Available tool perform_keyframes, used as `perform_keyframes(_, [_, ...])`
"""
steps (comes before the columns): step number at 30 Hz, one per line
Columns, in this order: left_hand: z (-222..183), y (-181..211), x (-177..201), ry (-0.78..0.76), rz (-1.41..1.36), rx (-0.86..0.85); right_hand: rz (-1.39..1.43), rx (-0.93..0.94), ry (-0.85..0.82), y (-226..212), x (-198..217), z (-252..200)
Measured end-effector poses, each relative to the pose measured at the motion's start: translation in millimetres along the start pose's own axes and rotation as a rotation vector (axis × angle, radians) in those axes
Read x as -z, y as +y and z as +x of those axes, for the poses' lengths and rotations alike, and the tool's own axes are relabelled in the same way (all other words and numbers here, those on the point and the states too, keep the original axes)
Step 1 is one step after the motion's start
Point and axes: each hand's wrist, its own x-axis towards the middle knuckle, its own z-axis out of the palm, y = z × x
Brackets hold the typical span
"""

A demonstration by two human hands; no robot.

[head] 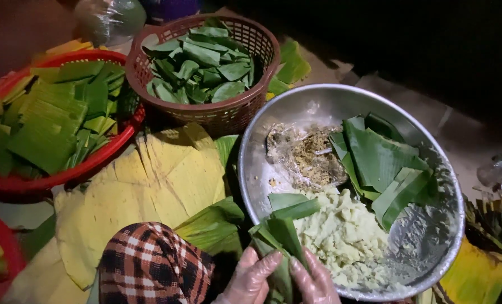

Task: Wrapping portions of dough and filling into banana leaves to prepare traditional food items.

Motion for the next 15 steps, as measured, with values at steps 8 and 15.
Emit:
perform_keyframes(8, [4.1,18.8,-5.8,-0.094,-0.045,-0.011,-0.132,0.280,-0.076,-17.1,-22.7,-14.0])
perform_keyframes(15, [37.4,-74.2,57.0,0.082,-0.107,-0.128,-0.077,0.617,0.168,43.8,-7.5,8.5])
